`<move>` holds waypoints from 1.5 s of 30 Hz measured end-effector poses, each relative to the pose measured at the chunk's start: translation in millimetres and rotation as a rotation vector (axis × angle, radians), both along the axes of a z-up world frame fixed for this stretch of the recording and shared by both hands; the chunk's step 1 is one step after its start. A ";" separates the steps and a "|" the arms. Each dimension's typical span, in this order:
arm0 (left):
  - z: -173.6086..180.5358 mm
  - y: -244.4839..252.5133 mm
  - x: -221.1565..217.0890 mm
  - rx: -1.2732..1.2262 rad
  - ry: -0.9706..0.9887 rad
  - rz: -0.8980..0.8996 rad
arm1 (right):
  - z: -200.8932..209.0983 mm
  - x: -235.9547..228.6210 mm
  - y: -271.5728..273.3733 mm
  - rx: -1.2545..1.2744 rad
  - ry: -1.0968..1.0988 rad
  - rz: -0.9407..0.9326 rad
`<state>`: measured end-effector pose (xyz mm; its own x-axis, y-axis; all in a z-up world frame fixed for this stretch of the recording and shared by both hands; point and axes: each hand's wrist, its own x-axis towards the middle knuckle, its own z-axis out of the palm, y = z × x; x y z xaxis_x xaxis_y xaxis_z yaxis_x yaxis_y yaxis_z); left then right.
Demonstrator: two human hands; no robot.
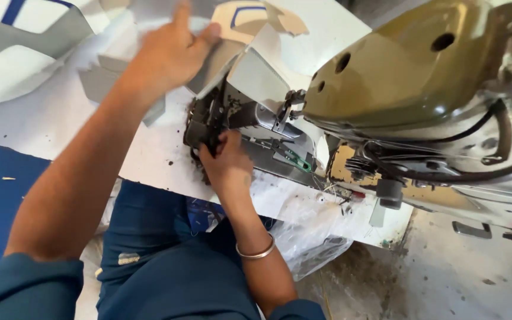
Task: The person uses a sewing machine to stitch white shoe parts with gray accents. They repeatedly pick up a shoe part, align it under the machine's needle, and sew along the edges. After each stitch, the person removes the part and places it on a pile of finished pieces on the table.
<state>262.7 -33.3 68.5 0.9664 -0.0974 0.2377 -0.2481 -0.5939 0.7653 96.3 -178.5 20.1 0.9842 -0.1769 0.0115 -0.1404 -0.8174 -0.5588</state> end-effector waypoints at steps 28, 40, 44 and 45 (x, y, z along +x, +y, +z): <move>86.1 22.7 -23.9 -0.449 -0.838 -0.298 | 12.4 -8.9 22.5 0.783 0.332 -0.213; -53.0 90.0 -90.0 0.369 -0.208 0.122 | 21.6 -27.3 -1.3 0.280 0.032 -0.023; -90.0 105.5 -122.4 0.432 -0.135 0.139 | 15.2 -48.4 -7.3 0.422 0.071 -0.018; -92.0 106.7 -124.0 0.426 -0.171 0.154 | 9.1 -53.1 -7.8 0.479 0.045 0.006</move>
